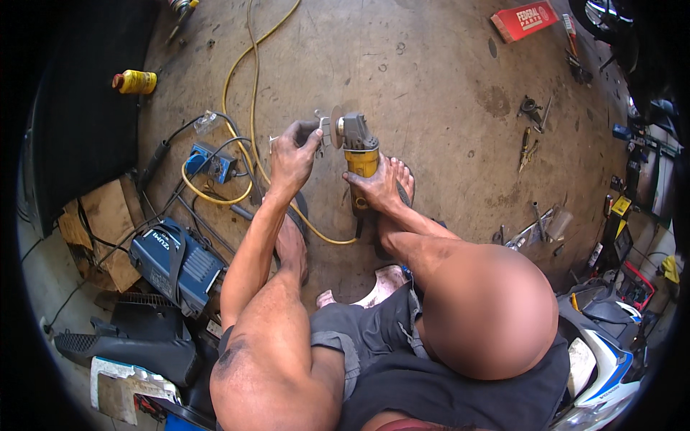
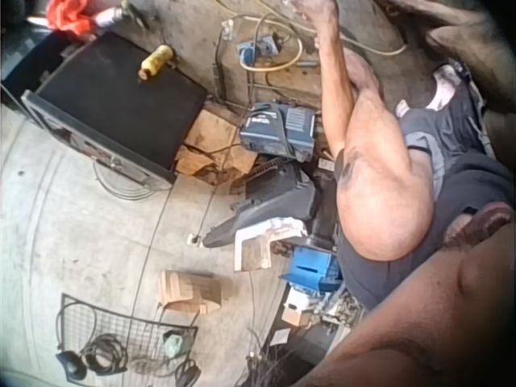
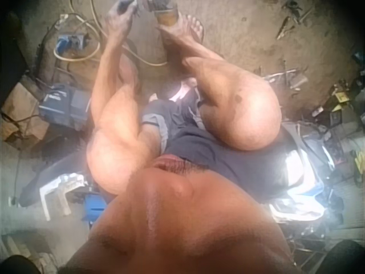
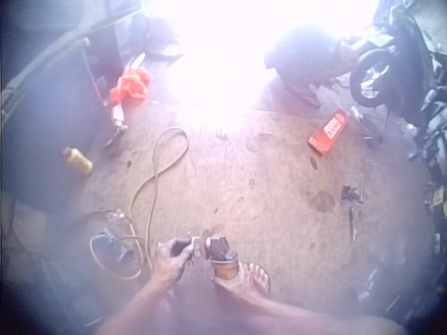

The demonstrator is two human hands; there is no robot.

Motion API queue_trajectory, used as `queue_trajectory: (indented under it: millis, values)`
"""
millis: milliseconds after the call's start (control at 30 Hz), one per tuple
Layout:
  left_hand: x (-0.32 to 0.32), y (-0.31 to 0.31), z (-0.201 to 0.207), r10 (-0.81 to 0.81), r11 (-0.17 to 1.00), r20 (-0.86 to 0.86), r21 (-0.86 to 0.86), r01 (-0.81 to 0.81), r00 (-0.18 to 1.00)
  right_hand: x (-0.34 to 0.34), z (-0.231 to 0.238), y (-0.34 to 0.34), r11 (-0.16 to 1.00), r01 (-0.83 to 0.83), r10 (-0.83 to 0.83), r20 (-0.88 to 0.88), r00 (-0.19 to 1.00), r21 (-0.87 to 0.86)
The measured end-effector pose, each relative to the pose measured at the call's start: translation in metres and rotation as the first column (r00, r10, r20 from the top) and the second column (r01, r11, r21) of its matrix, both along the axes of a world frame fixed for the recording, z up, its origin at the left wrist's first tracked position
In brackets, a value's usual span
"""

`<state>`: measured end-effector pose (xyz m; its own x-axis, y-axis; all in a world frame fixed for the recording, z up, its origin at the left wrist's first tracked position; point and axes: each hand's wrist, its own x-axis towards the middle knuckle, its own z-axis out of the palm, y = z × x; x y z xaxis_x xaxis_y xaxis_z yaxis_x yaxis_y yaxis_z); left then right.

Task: The person holds a metal brake component and uses a yellow angle grinder to sand or smooth the edges of the part while sitting on the floor.

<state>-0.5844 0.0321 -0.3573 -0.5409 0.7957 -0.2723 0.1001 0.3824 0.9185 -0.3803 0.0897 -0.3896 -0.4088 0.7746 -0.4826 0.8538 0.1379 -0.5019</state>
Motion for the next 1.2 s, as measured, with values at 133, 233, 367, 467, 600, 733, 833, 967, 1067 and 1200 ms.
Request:
queue_trajectory:
  millis: [133, 233, 367, 467, 600, 733, 833, 967, 1067, 1200]
  values:
    - [0.000, -0.001, 0.003, -0.007, 1.000, -0.022, -0.022, 0.006, 1.000, -0.001, 0.006, -0.003, 0.999, 0.017, -0.017, 0.005, 1.000, 0.041]
    - [-0.001, -0.002, 0.006, -0.011, 1.000, -0.058, -0.024, 0.010, 0.998, -0.005, 0.013, -0.003, 1.000, -0.009, 0.008, 0.042, 0.999, 0.017]
    - [0.002, 0.002, 0.008, -0.027, 1.000, -0.103, -0.010, 0.026, 0.994, 0.000, 0.004, -0.001, 0.999, -0.016, 0.015, 0.031, 0.999, 0.044]
    - [0.002, 0.000, 0.010, -0.028, 0.999, -0.136, -0.031, 0.024, 0.990, -0.002, 0.010, 0.001, 0.999, -0.017, 0.017, -0.006, 1.000, -0.028]
    - [-0.001, -0.002, 0.011, -0.050, 0.998, -0.148, -0.047, 0.044, 0.988, -0.006, 0.020, 0.002, 0.996, 0.016, -0.021, -0.058, 0.998, -0.088]
    - [0.000, -0.001, 0.013, -0.065, 0.996, -0.124, -0.063, 0.057, 0.990, -0.005, 0.020, 0.003, 0.996, 0.022, -0.029, -0.079, 0.996, -0.092]
    - [-0.001, -0.001, 0.011, -0.063, 0.997, -0.122, -0.052, 0.057, 0.991, -0.005, 0.020, 0.002, 0.996, 0.020, -0.028, -0.082, 0.996, -0.092]
    - [-0.001, 0.000, 0.012, -0.061, 0.997, -0.130, -0.044, 0.056, 0.990, -0.003, 0.017, 0.003, 0.998, -0.001, -0.001, -0.035, 0.999, -0.063]
    - [-0.003, -0.003, 0.010, -0.067, 0.997, -0.127, -0.050, 0.061, 0.990, -0.008, 0.024, 0.000, 1.000, -0.011, 0.011, -0.040, 0.999, -0.010]
    - [-0.003, -0.001, 0.013, -0.067, 0.997, -0.146, -0.045, 0.060, 0.987, -0.006, 0.020, 0.000, 1.000, 0.005, -0.007, -0.138, 0.990, -0.012]
